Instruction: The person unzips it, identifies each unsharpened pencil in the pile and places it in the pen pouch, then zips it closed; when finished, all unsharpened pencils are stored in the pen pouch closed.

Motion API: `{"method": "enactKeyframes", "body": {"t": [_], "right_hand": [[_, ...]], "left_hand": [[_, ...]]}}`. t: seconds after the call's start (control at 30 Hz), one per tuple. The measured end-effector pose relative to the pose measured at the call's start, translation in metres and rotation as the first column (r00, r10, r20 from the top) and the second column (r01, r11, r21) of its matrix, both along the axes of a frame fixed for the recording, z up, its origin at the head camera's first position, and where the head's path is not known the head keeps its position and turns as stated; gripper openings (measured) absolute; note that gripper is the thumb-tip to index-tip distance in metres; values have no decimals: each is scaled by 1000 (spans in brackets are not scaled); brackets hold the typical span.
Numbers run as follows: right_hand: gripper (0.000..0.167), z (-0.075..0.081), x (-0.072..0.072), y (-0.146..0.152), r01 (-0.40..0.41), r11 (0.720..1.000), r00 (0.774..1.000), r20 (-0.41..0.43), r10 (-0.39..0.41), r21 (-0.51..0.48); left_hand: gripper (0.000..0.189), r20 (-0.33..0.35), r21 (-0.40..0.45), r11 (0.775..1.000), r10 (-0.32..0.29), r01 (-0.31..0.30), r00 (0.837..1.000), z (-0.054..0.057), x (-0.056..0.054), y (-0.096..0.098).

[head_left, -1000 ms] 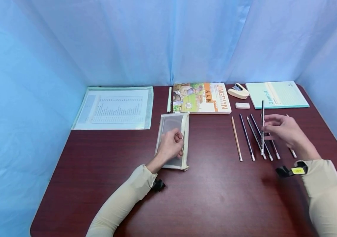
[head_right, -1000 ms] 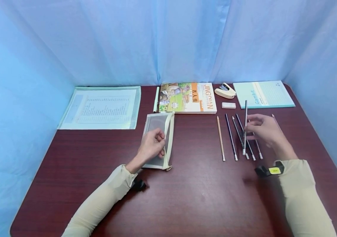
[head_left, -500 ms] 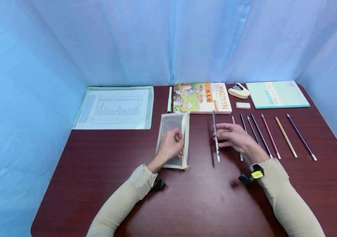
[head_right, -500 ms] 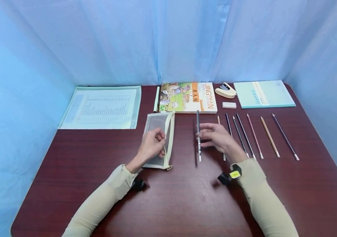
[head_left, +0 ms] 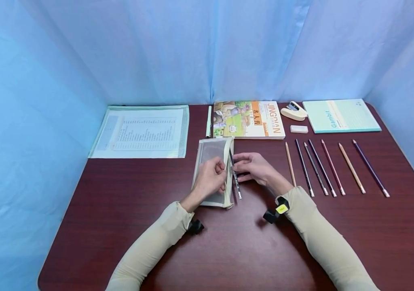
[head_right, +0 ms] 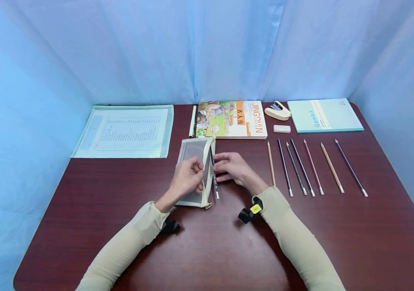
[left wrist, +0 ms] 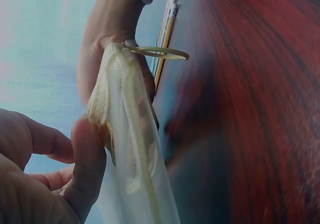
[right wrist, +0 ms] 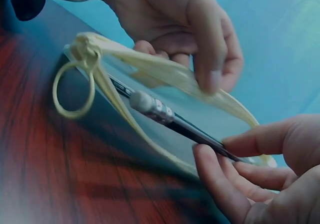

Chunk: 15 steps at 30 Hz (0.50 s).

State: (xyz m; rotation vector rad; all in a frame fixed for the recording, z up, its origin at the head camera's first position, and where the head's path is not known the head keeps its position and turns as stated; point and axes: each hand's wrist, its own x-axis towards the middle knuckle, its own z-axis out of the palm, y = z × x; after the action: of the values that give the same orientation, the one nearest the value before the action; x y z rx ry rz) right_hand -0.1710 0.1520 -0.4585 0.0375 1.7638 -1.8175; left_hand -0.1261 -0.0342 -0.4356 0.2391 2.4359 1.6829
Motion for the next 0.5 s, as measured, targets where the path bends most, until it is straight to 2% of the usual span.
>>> {"method": "enactKeyframes", "body": {"t": [0.23, 0.33, 0.5], "right_hand": [[57, 0, 5, -25, 136, 991, 990, -28, -136, 9], [56, 1, 7, -29, 148, 988, 988, -55, -146, 39], [51, 4, 10, -23, 128, 988, 988, -98, -119, 88]], "left_hand": [[7, 22, 1, 1000, 8, -8, 1000, 0, 0, 1], [6, 26, 3, 1000, 10, -10, 1000, -1, 0, 2], [6, 28, 1, 1000, 9, -10, 1000, -1, 0, 1]]}}
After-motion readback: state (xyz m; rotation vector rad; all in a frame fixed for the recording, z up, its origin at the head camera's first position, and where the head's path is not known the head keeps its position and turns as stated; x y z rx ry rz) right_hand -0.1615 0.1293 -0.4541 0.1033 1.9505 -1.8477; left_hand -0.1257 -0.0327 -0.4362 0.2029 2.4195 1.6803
